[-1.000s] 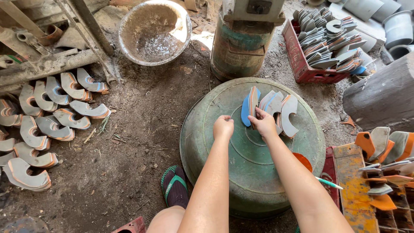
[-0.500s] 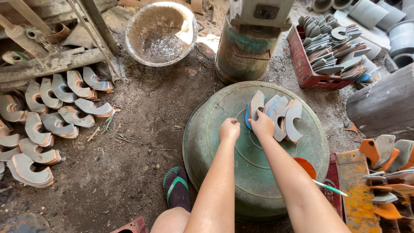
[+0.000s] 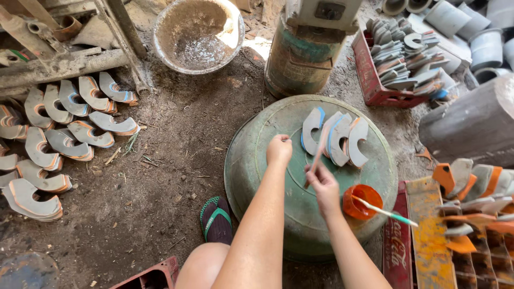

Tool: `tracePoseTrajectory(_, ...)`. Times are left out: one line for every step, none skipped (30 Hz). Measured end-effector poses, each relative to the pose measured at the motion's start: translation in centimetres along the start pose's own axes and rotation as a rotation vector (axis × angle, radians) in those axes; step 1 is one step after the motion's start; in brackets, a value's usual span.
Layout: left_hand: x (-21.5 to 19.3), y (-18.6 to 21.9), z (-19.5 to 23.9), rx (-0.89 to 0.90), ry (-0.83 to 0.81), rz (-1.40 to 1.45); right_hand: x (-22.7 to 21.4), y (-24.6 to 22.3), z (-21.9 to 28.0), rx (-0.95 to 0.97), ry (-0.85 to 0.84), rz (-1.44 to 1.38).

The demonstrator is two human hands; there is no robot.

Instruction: The person paints curved ceramic pieces orange using a toothbrush dipped in a small container of paint. After painting each piece, they place it into a cardboard crate to dry.

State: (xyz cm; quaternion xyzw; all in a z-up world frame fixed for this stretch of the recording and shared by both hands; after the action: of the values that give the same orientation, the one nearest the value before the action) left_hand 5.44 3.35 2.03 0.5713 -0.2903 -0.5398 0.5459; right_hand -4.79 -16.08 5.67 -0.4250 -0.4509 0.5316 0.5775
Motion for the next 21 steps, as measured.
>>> tracePoseTrajectory(-0.2,-0.7,0.3,0.020,-0.016,-0.037,0.0,1.8,1.4,0.082,-0.009,-0.020)
tracePoseTrajectory(-0.1,-1.3,0.9,0.040,-0.032,-0.074,-0.1,3.4,2.7,0.165,-0.018,-0.041)
tracePoseTrajectory(0.6,-2.5,1.3,-0.015,-0.155,-0.149,-0.1,4.6,3.0,0.238,-0.035,-0.062)
tracePoseTrajectory(1.2,-3.8,2.1,-0.071,-0.276,-0.225,0.0,5.1,3.3,0.225,-0.037,-0.056)
tracePoseTrajectory(2.3,-5.6,3.9,-0.138,-0.399,-0.296,0.0,5.7,3.9,0.223,-0.039,-0.042)
tracePoseTrajectory(3.0,-6.5,5.7,-0.119,-0.381,-0.251,-0.1,6.1,4.4,0.221,-0.041,-0.029)
tracePoseTrajectory(3.8,-7.3,7.7,-0.092,-0.367,-0.211,-0.2,6.6,4.7,0.245,-0.065,-0.057)
tracePoseTrajectory(4.2,-8.4,9.8,-0.105,-0.321,-0.028,-0.2,7.0,4.8,0.269,-0.089,-0.086)
tracePoseTrajectory(4.5,-9.3,11.7,-0.118,-0.270,0.157,0.0,7.1,4.5,0.292,-0.118,-0.112)
tracePoseTrajectory(4.8,-9.8,12.6,-0.132,-0.217,0.342,-0.1,7.1,4.4,0.289,-0.116,-0.084)
tracePoseTrajectory(4.9,-10.1,13.2,-0.125,-0.191,0.375,-0.3,7.1,4.3,0.287,-0.115,-0.053)
tracePoseTrajectory(4.7,-10.4,13.8,-0.119,-0.166,0.407,-0.6,7.0,4.4,0.286,-0.115,-0.022)
tracePoseTrajectory(4.2,-10.7,14.3,-0.115,-0.142,0.436,-0.7,7.1,4.6,0.299,-0.116,0.000)
tracePoseTrajectory(4.1,-11.1,14.9,-0.181,-0.154,0.502,-0.8,7.1,4.8,0.312,-0.118,0.022)
tracePoseTrajectory(4.1,-11.0,15.0,-0.242,-0.161,0.571,-1.0,6.8,4.8,0.319,-0.124,0.045)
tracePoseTrajectory(4.0,-10.9,15.2,-0.303,-0.169,0.640,-1.4,6.4,5.0,0.293,-0.104,0.057)
tracePoseTrajectory(2.4,-10.4,14.7,-0.213,-0.070,0.497,-1.7,6.0,5.1,0.266,-0.086,0.067)
tracePoseTrajectory(0.8,-9.6,14.3,-0.124,0.029,0.353,-1.9,5.4,5.3,0.239,-0.068,0.077)
tracePoseTrajectory(-0.8,-8.8,14.4,-0.040,0.128,0.206,-1.8,5.0,5.7,0.196,-0.073,0.123)
tracePoseTrajectory(-2.2,-8.4,14.5,-0.027,0.187,0.021,-1.6,4.5,6.0,0.153,-0.078,0.168)
tracePoseTrajectory(-3.4,-7.7,14.7,-0.012,0.242,-0.162,-1.5,3.9,6.4,0.109,-0.080,0.214)
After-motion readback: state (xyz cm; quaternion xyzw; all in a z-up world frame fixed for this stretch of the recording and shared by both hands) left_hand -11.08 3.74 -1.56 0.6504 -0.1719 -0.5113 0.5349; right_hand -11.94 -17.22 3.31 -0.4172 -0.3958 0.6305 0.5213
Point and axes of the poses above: each hand's wrist, its own z-axis away from the middle knuckle, its own x-axis out of the palm, y = z × x, the point moved 8 cm from there along -z, towards the middle knuckle, and after that the axes turned 10 degrees about x, right-handed, at the moved point
